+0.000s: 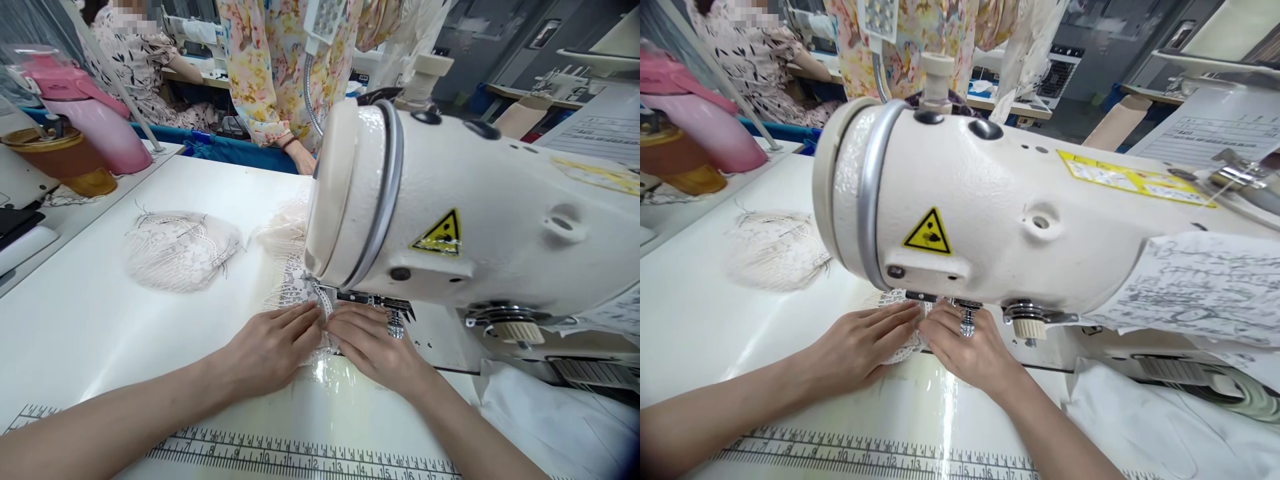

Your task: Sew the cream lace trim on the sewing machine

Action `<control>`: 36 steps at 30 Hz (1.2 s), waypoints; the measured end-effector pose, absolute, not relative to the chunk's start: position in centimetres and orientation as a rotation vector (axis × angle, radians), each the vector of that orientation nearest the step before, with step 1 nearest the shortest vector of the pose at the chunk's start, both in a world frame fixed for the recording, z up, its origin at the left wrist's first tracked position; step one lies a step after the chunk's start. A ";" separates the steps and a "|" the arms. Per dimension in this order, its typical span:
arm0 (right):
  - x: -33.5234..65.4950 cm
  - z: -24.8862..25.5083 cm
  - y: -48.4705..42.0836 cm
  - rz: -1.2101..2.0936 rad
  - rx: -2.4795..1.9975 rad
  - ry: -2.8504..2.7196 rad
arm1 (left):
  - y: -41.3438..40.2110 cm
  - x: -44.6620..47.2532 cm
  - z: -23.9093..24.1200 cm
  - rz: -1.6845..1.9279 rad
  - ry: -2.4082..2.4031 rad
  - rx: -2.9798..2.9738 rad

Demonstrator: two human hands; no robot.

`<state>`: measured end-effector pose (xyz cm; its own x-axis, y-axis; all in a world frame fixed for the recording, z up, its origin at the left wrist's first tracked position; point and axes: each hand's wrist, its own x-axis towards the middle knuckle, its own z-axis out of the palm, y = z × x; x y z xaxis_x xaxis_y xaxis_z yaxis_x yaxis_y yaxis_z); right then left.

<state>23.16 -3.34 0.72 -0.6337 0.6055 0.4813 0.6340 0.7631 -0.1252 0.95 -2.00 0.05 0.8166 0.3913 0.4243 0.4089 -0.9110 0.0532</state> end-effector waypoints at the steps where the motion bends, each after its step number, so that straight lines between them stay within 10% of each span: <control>1: 23.2 0.7 -3.3 -0.076 -0.942 -2.454 | -2.0 1.0 0.1 -0.688 -0.648 -2.956; 36: 21.5 0.0 -3.4 -0.216 -0.922 -2.455 | -0.9 0.3 0.2 -0.665 -0.939 -2.896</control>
